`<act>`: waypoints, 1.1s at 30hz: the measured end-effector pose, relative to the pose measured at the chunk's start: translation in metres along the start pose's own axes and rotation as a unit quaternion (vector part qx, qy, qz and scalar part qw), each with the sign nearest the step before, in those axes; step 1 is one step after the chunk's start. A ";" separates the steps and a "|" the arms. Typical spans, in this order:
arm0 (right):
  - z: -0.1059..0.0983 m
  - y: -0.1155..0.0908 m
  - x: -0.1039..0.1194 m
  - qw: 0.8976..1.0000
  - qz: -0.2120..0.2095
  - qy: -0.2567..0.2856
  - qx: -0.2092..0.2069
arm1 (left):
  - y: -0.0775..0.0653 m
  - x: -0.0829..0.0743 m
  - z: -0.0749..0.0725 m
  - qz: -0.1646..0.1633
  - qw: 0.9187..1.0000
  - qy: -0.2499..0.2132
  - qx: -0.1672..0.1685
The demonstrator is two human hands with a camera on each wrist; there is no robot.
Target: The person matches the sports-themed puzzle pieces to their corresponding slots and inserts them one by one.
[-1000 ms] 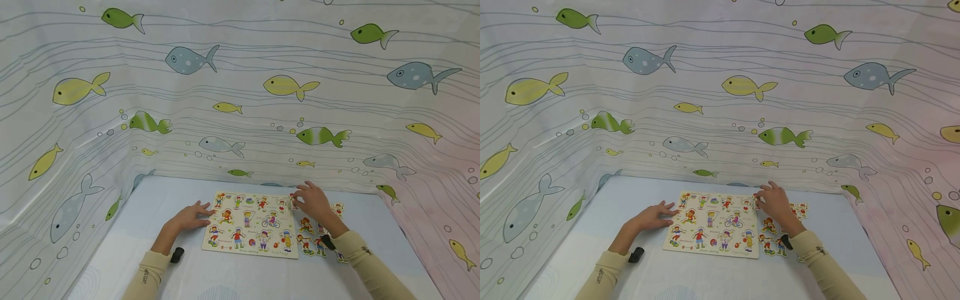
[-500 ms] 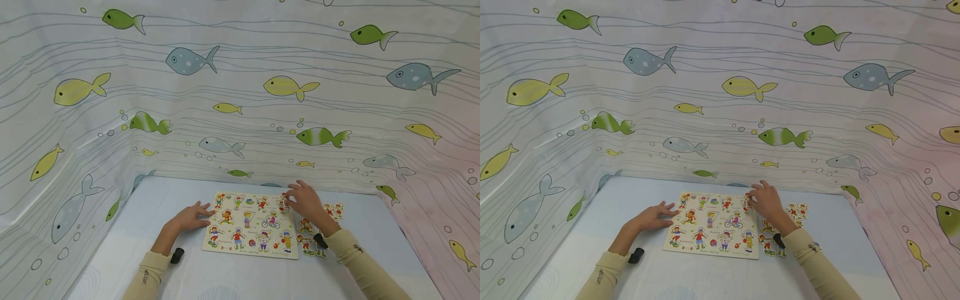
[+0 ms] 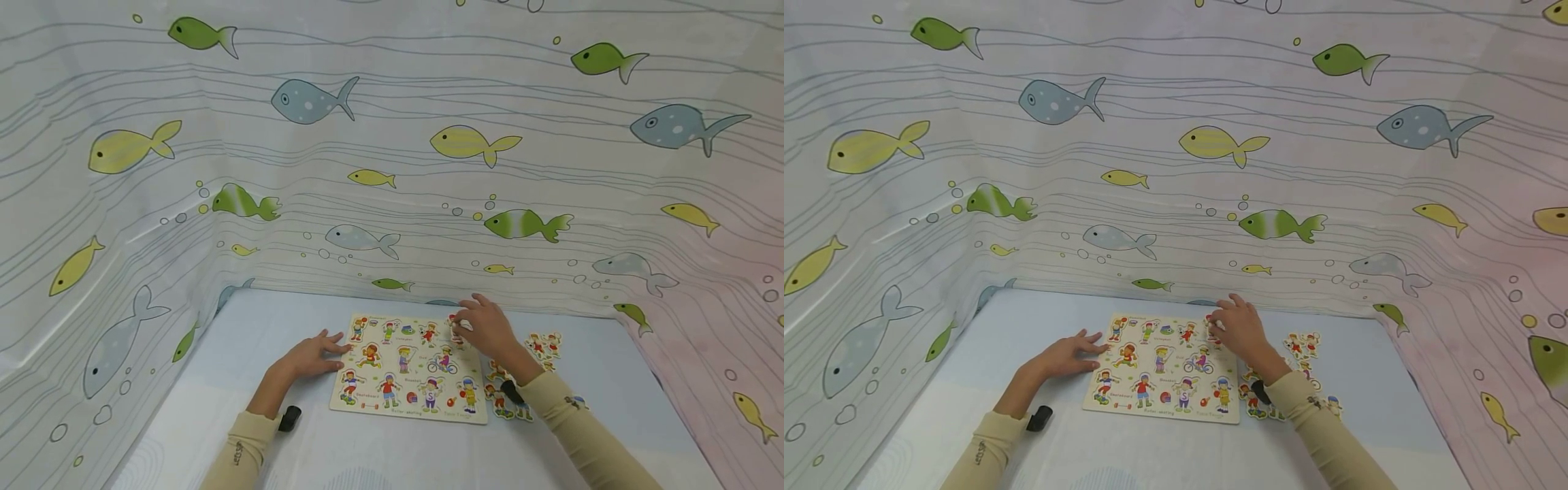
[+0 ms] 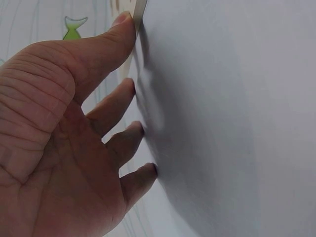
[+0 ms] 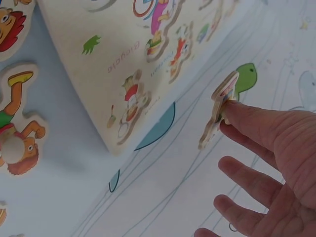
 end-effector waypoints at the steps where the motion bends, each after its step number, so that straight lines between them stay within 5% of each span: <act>1: 0.000 0.001 0.001 1.000 0.001 0.000 0.002 | 0.000 0.000 0.000 0.000 1.000 0.000 0.000; 33: 0.020 0.030 0.038 1.000 -0.027 0.006 0.013 | -0.001 -0.001 0.000 0.011 1.000 -0.003 0.001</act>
Point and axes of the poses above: each hand's wrist, its own y-axis towards the middle knuckle, its own z-axis out of the palm, x = y × z, the point moved 4 cm from there along y, towards the middle knuckle, and after that the axes turned 4 degrees about x, right-handed, at the moved point
